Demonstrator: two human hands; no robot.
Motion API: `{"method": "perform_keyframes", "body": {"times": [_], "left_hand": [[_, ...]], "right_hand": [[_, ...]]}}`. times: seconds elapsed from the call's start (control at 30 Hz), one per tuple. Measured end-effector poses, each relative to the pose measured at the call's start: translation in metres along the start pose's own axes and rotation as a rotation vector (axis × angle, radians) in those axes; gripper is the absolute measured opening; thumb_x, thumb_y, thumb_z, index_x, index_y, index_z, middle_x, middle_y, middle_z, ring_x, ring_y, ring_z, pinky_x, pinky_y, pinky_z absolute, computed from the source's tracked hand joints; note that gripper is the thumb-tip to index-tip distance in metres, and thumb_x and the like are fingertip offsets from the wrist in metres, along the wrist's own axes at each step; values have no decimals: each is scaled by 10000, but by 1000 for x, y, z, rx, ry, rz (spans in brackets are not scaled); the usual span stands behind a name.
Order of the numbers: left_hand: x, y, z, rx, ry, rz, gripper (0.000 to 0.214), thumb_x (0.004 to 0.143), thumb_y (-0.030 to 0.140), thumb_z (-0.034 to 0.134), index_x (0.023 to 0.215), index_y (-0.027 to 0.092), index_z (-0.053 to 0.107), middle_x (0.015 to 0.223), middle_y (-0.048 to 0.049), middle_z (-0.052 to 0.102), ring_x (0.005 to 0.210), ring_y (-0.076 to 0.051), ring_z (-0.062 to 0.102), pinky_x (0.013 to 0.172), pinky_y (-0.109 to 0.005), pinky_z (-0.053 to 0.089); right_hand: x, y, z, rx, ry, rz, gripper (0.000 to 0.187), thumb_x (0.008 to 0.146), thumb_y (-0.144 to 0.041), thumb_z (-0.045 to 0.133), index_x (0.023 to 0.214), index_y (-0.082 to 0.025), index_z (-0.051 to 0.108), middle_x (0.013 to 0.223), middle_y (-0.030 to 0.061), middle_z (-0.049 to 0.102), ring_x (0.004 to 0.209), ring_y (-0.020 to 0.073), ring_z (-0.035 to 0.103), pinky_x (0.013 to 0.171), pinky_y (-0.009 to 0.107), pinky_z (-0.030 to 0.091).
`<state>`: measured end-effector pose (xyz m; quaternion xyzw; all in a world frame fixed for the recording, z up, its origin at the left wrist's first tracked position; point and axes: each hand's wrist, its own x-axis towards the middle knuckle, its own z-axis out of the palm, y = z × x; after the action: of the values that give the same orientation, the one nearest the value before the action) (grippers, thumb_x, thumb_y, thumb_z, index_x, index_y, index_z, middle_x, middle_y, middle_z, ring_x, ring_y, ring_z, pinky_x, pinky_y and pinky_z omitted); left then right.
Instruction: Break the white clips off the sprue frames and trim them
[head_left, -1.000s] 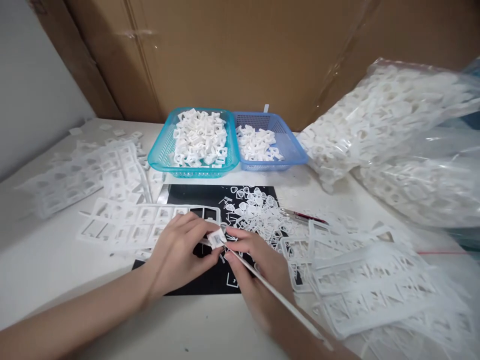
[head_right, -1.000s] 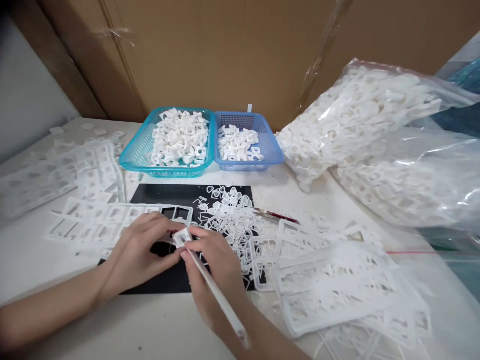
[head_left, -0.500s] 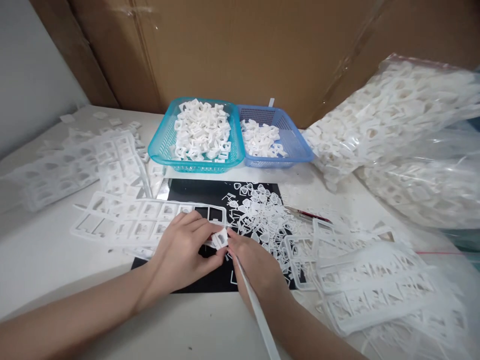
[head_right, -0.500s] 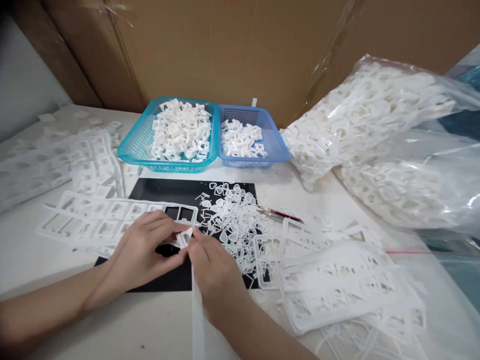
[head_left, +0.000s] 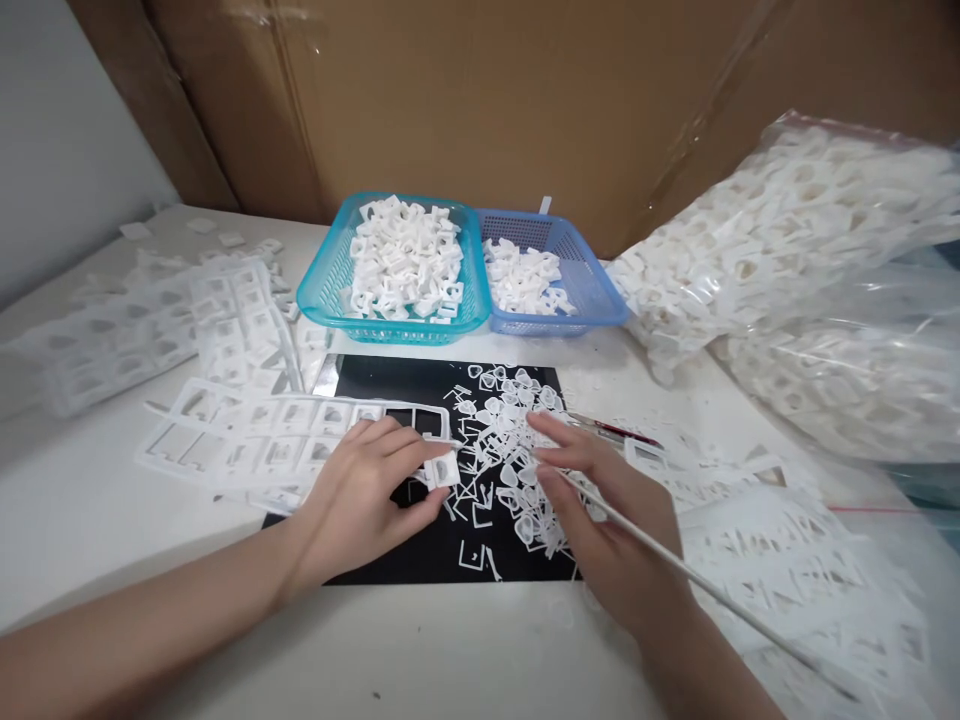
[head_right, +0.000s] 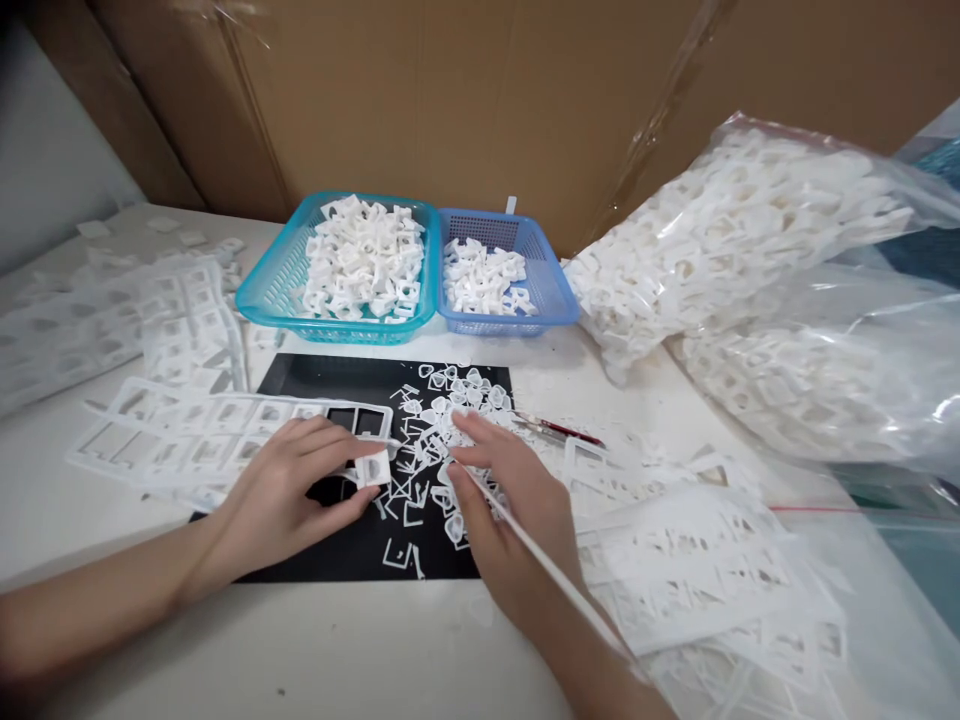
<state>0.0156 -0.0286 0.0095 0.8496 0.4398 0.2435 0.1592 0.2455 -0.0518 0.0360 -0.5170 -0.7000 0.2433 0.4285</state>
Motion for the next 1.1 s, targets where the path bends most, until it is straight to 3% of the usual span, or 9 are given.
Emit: {"method": "perform_keyframes", "body": {"times": [0.07,0.3,0.5,0.63,1.1], "left_hand": [[0,0,-1,-38,-22,-7,241,858,245,611,1088,191,655,808,-29,672,759,-208,542,715,-349,381],[3,-1,-6,-93,-115,26,210,857,206,608,1060,198,666,920,-51,663,847,-224,534,754,-363,378],[2,-8,-13,-158,-225,75,293,868,182,618,1143,275,657,974,-48,592,868,-224,496,766,-358,376],[0,-11,-13,-153,-251,50,221,875,199,630,1084,266,662,972,-38,592,867,-219,495,782,-363,358],[0,-13,-10,-195,-205,37,167,893,280,631,1051,242,670,952,-30,612,868,-204,519,766,-339,361]], "right_hand": [[1,3,4,-113,-37,-56,77,870,-199,583,899,-225,650,1229,76,664,1182,240,601,990,456,508],[1,0,24,-1,-239,-241,139,887,-133,550,899,-228,652,1077,52,693,1038,185,625,865,376,543],[13,1,22,11,-471,-237,122,905,-164,571,884,-237,666,1043,32,670,984,176,587,845,351,513],[23,-2,21,2,-578,-260,110,910,-185,576,875,-222,673,1014,33,661,970,168,576,847,328,504],[25,5,32,-209,-489,-627,150,922,-156,549,814,-195,646,904,18,744,866,157,657,779,296,567]]}}
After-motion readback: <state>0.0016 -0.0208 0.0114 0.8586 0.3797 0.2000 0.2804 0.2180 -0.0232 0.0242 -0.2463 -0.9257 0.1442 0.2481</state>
